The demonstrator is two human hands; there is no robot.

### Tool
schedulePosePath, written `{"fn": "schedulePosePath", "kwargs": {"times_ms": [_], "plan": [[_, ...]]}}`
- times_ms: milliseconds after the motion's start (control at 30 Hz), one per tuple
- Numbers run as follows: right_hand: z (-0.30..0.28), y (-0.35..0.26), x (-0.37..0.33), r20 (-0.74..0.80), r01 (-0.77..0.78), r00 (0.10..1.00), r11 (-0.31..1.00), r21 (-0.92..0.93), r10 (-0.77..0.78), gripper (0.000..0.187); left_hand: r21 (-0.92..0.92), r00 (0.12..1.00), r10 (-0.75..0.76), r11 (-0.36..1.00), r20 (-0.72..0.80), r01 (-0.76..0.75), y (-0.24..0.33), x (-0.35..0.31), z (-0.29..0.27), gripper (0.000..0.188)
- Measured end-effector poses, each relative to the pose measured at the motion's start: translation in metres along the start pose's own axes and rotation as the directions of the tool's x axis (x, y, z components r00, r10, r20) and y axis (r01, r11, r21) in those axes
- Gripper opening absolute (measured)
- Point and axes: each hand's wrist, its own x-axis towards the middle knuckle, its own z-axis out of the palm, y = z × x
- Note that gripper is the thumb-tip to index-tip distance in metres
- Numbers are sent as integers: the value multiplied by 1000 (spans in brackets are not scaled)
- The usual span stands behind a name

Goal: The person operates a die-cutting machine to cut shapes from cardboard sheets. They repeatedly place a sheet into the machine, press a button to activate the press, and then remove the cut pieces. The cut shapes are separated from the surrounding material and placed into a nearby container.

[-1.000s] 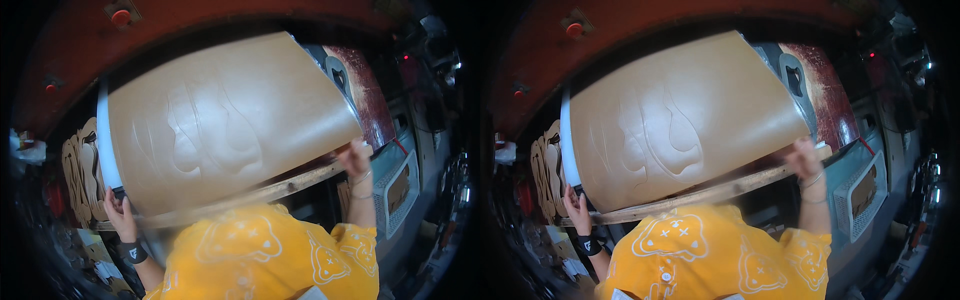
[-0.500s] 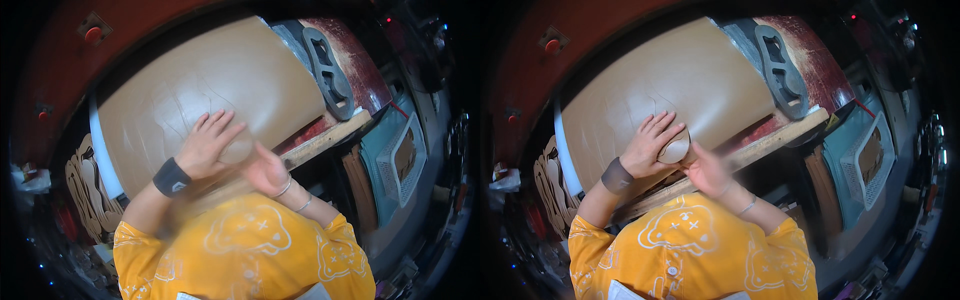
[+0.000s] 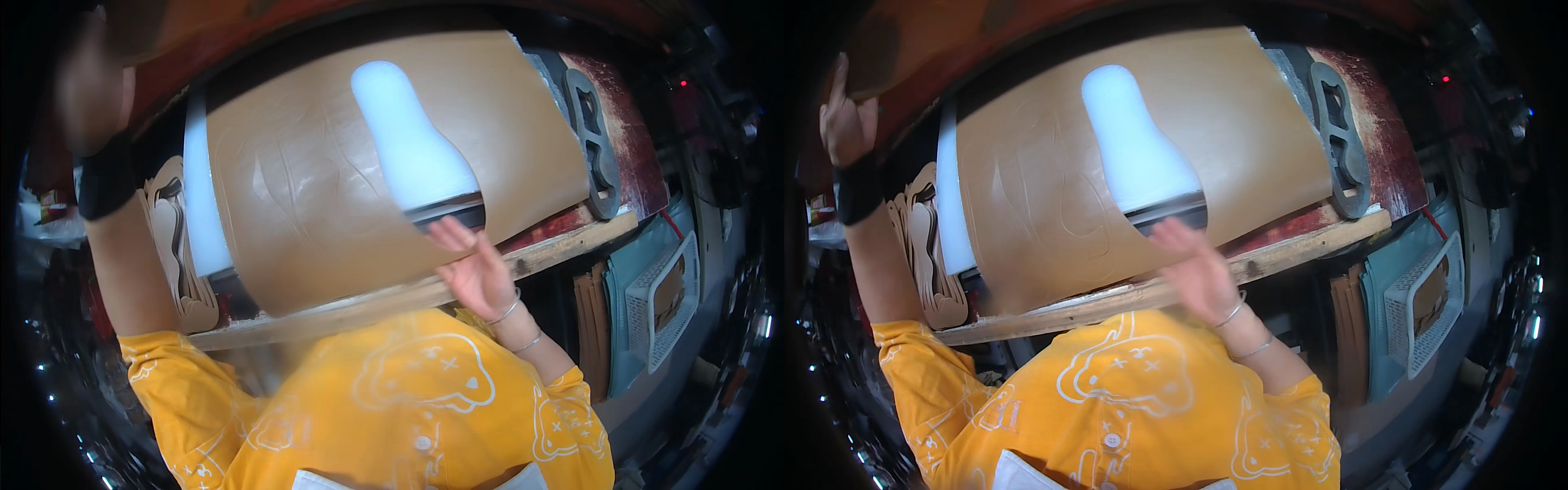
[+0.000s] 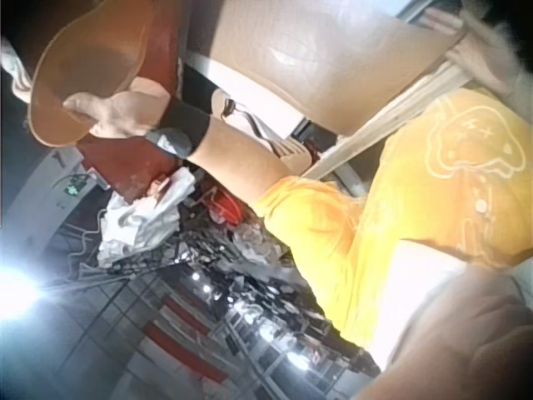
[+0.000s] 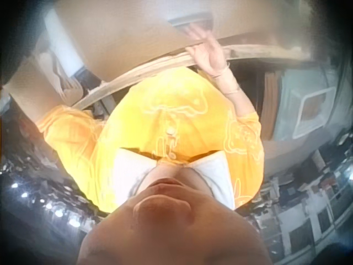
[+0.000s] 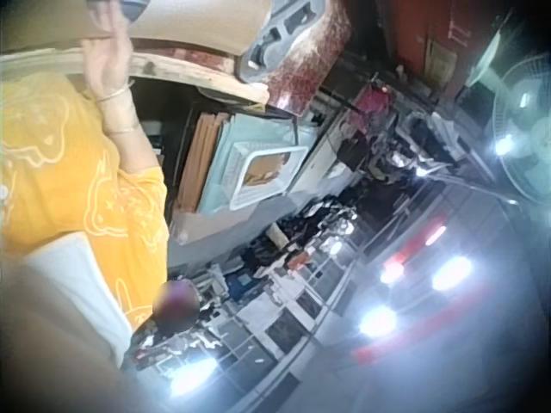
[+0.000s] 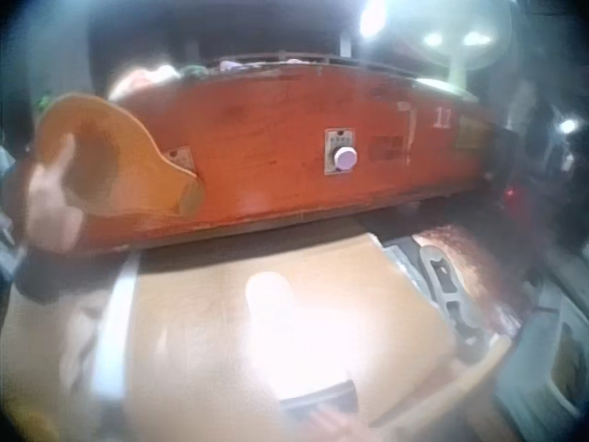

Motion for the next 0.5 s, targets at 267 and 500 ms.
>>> {"fn": "schedulePosePath", "kwargs": {"times_ms": [267,500], "plan": [[33,46,12,130,-396,917,898,195,376,44,390,513,-232,893,827,-225,-16,-176,63,81],[33,48,10,-5,-104,995,981,-163,105,43,381,536,-279,921,797,-88,-45,-179,36,53]]}}
